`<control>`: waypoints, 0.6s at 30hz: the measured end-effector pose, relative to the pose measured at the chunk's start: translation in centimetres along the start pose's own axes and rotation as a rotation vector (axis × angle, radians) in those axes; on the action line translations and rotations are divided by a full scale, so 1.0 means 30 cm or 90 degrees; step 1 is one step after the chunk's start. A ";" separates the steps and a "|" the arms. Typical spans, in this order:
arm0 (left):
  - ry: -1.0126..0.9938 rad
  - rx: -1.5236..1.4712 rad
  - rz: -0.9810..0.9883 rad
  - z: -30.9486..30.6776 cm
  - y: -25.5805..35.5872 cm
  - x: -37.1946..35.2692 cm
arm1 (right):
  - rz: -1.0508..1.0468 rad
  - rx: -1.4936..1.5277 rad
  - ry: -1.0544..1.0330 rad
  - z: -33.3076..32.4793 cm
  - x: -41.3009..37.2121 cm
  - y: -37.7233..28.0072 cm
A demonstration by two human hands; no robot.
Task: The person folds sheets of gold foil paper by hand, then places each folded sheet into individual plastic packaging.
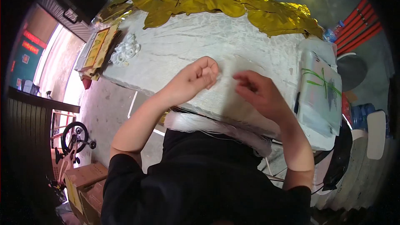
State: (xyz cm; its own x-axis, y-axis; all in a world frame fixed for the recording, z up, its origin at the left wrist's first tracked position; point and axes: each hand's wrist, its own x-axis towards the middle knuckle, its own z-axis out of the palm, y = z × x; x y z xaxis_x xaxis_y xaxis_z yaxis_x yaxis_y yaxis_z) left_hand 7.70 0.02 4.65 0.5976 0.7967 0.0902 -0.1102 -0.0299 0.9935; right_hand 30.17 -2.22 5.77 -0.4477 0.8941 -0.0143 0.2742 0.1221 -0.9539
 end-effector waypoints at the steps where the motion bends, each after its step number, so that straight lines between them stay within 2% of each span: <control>1: -0.007 -0.002 0.002 0.012 -0.001 0.004 | 0.005 0.019 -0.012 0.011 0.028 0.007; 2: -0.014 0.019 -0.023 0.018 0.001 0.007 | 0.005 0.017 -0.008 0.018 0.046 0.012; 5: -0.024 0.067 -0.056 0.015 0.000 0.008 | 0.027 0.147 -0.116 0.039 0.074 0.017; 9: -0.020 0.080 -0.041 0.016 -0.015 0.011 | 0.050 0.145 -0.138 0.029 0.095 0.054; 10: -0.018 0.081 -0.041 0.018 -0.013 0.015 | 0.056 0.212 -0.130 0.023 0.100 0.058; 12: 0.128 0.195 -0.027 0.029 -0.013 0.024 | 0.064 0.279 -0.121 0.016 0.110 0.061; 13: 0.128 0.194 -0.027 0.037 -0.023 0.025 | 0.040 0.366 -0.041 0.011 0.115 0.058; 14: 0.139 0.275 -0.028 0.048 -0.037 0.021 | 0.013 0.451 0.041 0.006 0.118 0.051; 15: 0.150 0.355 -0.028 0.057 -0.045 0.021 | 0.017 0.388 0.081 0.004 0.121 0.036; 16: 0.149 0.354 -0.028 0.068 -0.048 0.024 | 0.017 0.387 0.082 0.008 0.120 0.049; 18: 0.093 0.439 0.174 0.091 -0.031 0.031 | -0.041 0.093 0.085 0.023 0.120 0.084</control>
State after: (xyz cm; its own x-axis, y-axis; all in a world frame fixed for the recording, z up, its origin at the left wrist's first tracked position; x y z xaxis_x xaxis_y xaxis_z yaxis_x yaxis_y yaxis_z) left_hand 10.52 -0.86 3.99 0.5032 0.7772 0.3778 0.3114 -0.5709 0.7597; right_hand 28.68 1.02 3.11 -0.3403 0.9370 0.0792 0.1180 0.1261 -0.9850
